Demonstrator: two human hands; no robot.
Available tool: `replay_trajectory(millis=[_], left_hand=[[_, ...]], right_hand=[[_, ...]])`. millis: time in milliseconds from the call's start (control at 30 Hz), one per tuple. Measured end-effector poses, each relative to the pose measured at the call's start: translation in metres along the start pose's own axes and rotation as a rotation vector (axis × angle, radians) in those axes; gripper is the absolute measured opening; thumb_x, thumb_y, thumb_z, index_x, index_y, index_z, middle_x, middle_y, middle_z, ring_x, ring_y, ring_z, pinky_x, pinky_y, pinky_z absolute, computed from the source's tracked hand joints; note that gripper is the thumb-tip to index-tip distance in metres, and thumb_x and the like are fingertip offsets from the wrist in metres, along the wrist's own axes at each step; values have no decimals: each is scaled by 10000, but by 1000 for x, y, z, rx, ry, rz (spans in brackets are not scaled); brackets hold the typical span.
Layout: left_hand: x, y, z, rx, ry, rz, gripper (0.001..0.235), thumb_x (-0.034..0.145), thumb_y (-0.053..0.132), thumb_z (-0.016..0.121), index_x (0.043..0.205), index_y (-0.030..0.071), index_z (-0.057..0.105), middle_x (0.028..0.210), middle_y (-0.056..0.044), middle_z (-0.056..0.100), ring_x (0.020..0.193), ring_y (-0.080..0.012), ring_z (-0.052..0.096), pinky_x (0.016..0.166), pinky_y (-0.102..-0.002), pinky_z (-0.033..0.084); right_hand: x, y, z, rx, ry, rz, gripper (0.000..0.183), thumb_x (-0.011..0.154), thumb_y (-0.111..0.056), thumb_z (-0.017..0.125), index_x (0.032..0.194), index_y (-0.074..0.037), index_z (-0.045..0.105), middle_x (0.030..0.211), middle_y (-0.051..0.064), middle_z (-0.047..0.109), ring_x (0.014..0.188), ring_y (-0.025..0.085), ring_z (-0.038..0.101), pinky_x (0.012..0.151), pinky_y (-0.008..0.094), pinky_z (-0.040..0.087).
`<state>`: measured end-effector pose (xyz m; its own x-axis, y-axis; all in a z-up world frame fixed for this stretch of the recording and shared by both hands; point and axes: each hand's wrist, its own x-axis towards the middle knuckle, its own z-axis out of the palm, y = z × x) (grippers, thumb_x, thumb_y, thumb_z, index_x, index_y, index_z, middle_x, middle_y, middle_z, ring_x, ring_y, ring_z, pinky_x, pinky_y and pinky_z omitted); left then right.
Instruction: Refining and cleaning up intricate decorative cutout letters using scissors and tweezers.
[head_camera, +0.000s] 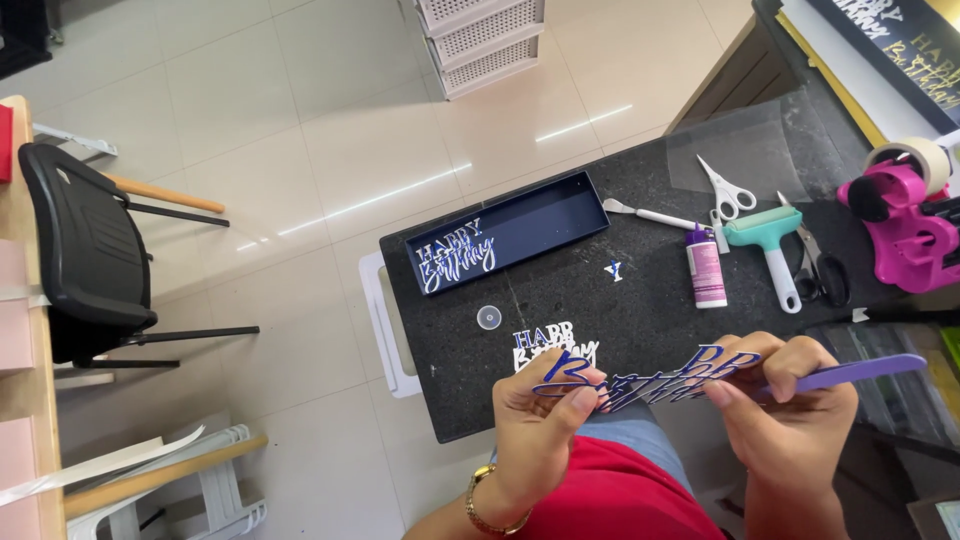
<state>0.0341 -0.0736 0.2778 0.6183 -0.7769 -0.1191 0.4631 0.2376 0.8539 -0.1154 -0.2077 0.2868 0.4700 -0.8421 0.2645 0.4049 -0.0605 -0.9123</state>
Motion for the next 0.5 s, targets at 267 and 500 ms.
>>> replay_trajectory(millis=[267,500], left_hand=[[5,-1,-7,12,-57,62,107,911,85,773,947,-11,740,862,-108,709,730,-179,696,663,-264,602],[10,2,-26,24,-23,154,110,869,18,806,927,13,712,849,-97,696,789,-165,661,704,-248,562]], right_hand=[[-9,14,-16,-65,59,-7,396,794,-69,749,862,-175,373,883,134,627,782,203,647,756,307,562],[22,158,-80,-891,151,314,99,1028,-161,626,963,-95,659,846,62,602,731,176,518,677,356,415]])
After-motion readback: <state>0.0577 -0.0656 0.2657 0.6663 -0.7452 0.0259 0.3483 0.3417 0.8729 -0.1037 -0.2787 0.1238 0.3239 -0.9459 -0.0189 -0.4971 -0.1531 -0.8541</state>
